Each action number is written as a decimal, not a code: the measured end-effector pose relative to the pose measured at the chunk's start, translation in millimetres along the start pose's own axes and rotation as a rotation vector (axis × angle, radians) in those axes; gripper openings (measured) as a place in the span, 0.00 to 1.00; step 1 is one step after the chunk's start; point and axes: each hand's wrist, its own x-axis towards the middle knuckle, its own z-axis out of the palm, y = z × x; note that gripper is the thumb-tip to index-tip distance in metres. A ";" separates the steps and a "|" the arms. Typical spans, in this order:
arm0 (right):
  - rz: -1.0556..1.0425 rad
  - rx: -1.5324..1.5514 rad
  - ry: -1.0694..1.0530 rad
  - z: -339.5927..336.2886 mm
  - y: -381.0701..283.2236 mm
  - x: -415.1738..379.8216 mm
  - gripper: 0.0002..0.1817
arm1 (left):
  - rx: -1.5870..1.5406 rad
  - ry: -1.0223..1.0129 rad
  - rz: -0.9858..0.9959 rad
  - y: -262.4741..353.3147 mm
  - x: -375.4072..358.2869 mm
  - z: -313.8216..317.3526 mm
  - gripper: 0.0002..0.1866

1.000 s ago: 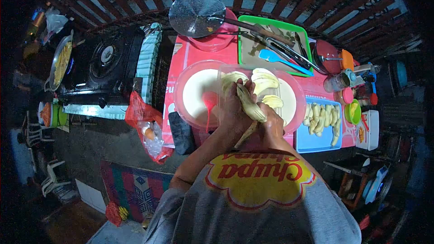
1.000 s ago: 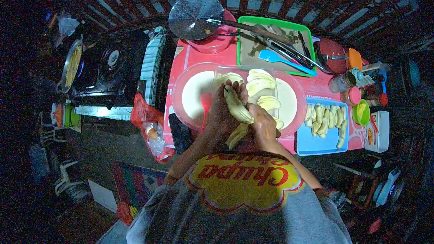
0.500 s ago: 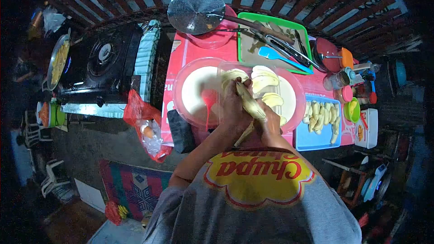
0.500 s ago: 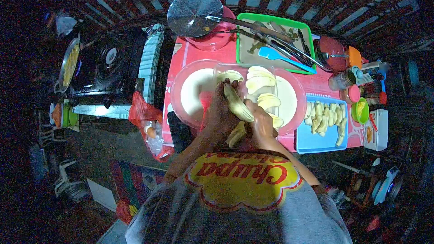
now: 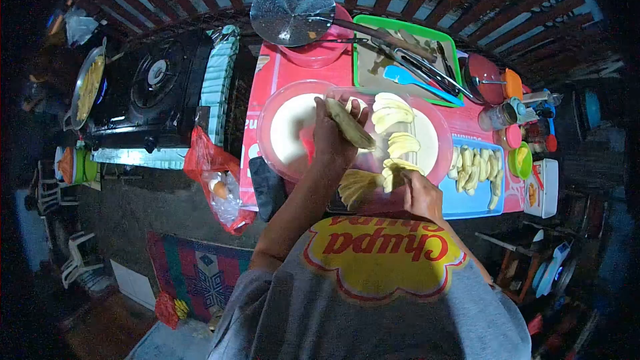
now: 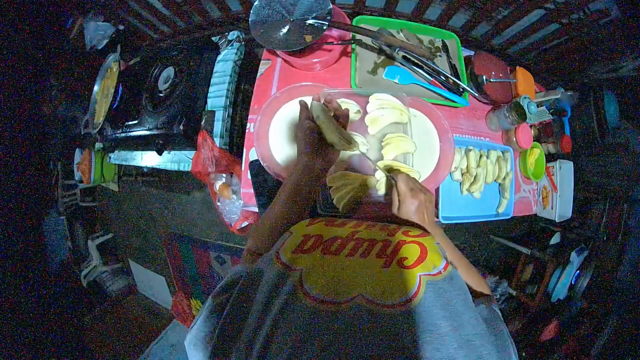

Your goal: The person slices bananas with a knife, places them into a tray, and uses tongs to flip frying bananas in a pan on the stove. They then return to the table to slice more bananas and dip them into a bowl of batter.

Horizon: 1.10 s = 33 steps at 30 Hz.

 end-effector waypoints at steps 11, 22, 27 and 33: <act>0.011 -0.008 0.011 -0.1 -17.3 13.0 0.10 | 0.225 0.038 0.053 -17.5 -7.6 10.9 0.17; -0.006 -0.092 0.016 0.0 -14.4 13.1 0.11 | 0.267 -0.014 0.052 -25.0 -6.8 3.3 0.15; -0.036 -0.129 0.010 4.6 -6.8 13.0 0.12 | 0.267 0.087 0.009 -28.7 -11.3 6.9 0.15; -0.039 -0.084 0.011 5.7 -7.0 15.7 0.14 | 0.223 0.093 -0.053 -35.4 -7.8 -7.5 0.14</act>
